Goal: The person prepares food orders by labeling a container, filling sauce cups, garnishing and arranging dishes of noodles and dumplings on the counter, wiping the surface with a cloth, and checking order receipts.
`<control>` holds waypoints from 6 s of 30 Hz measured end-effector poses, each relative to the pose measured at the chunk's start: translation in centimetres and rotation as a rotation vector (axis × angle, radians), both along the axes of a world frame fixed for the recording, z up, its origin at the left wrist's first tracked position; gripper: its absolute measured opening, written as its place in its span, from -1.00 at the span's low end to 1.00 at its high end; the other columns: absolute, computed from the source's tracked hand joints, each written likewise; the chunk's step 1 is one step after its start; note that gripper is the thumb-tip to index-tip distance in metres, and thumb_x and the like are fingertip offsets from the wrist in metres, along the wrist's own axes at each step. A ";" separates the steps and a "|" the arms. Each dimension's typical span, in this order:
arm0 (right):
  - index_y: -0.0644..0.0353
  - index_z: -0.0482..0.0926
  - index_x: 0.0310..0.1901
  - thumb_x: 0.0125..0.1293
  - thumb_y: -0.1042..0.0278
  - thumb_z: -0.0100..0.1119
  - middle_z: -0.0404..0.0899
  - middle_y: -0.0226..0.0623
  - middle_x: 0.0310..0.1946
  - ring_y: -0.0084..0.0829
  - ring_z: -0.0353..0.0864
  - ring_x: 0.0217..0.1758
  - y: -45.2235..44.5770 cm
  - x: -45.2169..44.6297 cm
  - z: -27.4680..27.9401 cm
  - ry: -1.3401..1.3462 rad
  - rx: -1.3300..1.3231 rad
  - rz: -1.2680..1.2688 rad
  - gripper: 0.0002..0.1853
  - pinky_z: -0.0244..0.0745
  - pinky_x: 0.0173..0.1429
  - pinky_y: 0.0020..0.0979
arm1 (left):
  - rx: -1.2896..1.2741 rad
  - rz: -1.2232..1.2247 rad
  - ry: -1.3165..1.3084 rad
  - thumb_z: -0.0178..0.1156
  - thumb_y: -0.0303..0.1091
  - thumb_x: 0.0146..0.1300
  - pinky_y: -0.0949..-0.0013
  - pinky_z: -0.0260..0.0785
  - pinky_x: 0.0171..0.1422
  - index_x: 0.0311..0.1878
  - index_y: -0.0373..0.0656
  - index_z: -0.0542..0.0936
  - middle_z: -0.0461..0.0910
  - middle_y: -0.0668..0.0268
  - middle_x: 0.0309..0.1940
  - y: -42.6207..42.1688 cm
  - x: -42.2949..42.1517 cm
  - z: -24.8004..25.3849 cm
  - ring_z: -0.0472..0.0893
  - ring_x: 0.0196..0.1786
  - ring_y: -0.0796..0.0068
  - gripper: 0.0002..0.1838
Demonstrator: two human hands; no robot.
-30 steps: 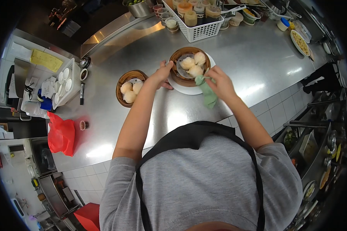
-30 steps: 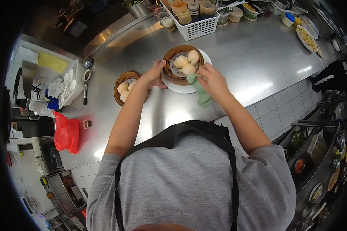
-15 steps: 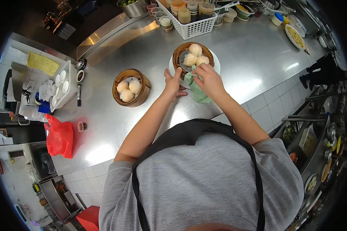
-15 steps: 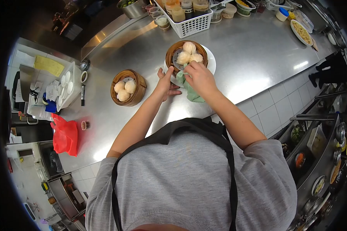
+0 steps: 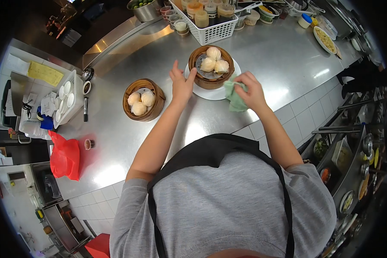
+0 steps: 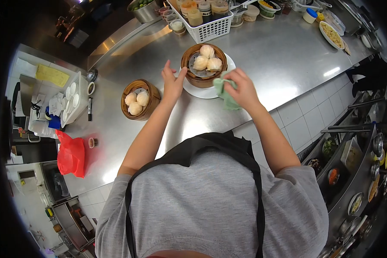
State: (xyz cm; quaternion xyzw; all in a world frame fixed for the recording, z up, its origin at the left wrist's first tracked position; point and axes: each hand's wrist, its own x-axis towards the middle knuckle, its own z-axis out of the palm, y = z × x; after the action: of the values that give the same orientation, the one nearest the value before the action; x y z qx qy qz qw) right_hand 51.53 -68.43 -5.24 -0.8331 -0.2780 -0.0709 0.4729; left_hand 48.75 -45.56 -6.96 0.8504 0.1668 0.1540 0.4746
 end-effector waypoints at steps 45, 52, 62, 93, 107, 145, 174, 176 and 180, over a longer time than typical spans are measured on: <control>0.17 0.53 -0.14 0.07 0.50 -0.04 0.47 -0.28 -0.21 -0.30 0.43 -0.07 7.8 -3.3 -2.6 -0.285 -0.172 0.332 -0.71 0.39 0.02 -0.32 | 0.086 -0.139 0.324 0.21 -0.20 -0.08 0.25 0.34 0.03 0.25 -0.27 0.10 0.41 -0.07 -0.05 3.2 4.4 0.1 0.50 -0.07 0.11 -0.18; 0.15 0.55 -0.21 0.10 0.46 -0.05 0.49 -0.28 -0.23 -0.29 0.44 -0.07 7.6 -2.9 -4.4 -0.218 -0.449 0.341 -0.77 0.40 0.00 -0.30 | 0.246 -0.134 0.293 0.18 -0.25 -0.04 0.22 0.32 0.08 0.24 -0.21 0.10 0.40 -0.12 0.01 2.3 3.5 1.3 0.49 -0.01 0.04 -0.24; 0.22 0.58 -0.24 0.00 0.62 -0.07 0.50 -0.19 -0.30 -0.17 0.44 -0.07 -2.5 2.6 -3.3 0.054 -0.337 -0.027 -0.71 0.37 0.02 -0.28 | -0.019 -0.237 0.374 0.21 -0.25 0.02 0.24 0.29 0.14 0.35 -0.16 -0.05 0.31 -0.06 0.10 2.9 2.1 2.8 0.39 0.13 0.09 -0.12; 0.24 0.40 -0.48 0.00 0.72 -0.25 0.51 -0.19 -0.23 -0.22 0.48 -0.06 1.1 20.7 -5.0 -0.004 -0.313 0.168 -0.80 0.26 0.16 -0.35 | -0.610 0.345 0.355 0.10 -0.23 0.14 0.32 0.47 -0.25 0.26 -0.12 0.14 0.42 0.19 -0.04 15.5 -15.3 1.5 0.53 -0.17 0.33 -0.38; 0.12 0.47 -0.32 0.04 0.68 -0.13 0.44 -0.30 0.01 -0.15 0.34 0.06 -1.7 13.2 -8.6 -0.175 -0.028 -0.145 -0.75 0.24 0.15 -0.28 | -0.052 0.328 0.403 0.19 -0.43 -0.01 0.48 0.47 -0.58 -0.08 -0.41 0.32 0.53 0.11 -0.38 19.7 -12.2 1.1 0.57 -0.51 0.45 -0.57; 0.26 0.40 -0.06 0.22 0.23 0.14 0.36 -0.23 -0.13 -0.37 0.33 0.01 1.5 5.2 -5.5 0.246 0.411 0.035 -0.65 0.21 0.13 -0.44 | -0.660 -0.319 0.403 -0.01 0.27 0.12 -0.28 -0.14 0.31 0.37 -0.09 -0.03 -0.16 0.17 0.39 5.6 3.2 1.1 -0.18 0.44 0.13 -0.10; 0.18 0.54 -0.25 0.01 0.61 0.06 0.46 -0.32 -0.26 -0.29 0.48 -0.16 6.6 -1.3 -0.8 -0.186 0.012 0.176 -0.78 0.42 -0.12 -0.37 | -0.474 -0.163 0.327 0.17 0.23 -0.07 -0.15 0.12 0.19 0.23 -0.21 0.15 -0.01 0.15 0.27 3.6 3.2 2.4 0.07 0.33 0.07 -0.09; 0.19 0.54 -0.26 0.01 0.62 0.05 0.47 -0.32 -0.26 -0.29 0.49 -0.15 7.3 -1.6 -0.6 -0.260 0.102 0.112 -0.77 0.42 -0.11 -0.37 | -0.483 -0.162 0.324 0.17 0.22 -0.05 -0.08 0.11 0.21 0.22 -0.22 0.16 0.01 0.12 0.25 3.4 3.1 2.6 0.09 0.31 0.07 -0.10; 0.19 0.53 -0.27 0.05 0.63 0.03 0.48 -0.33 -0.24 -0.32 0.50 -0.16 7.5 -1.8 -3.2 -0.160 -0.096 0.253 -0.80 0.42 -0.10 -0.42 | -0.229 -0.085 0.133 0.19 0.15 0.02 0.15 0.10 0.25 0.17 -0.26 0.20 0.09 0.04 0.19 3.8 2.8 1.4 0.13 0.27 0.08 -0.19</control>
State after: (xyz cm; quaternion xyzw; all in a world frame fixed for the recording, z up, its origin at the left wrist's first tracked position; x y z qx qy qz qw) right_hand 49.75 -60.88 -8.42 -0.8047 -0.4205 -0.0633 0.4142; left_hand 51.56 -41.72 -5.57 0.8053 0.1782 0.0567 0.5627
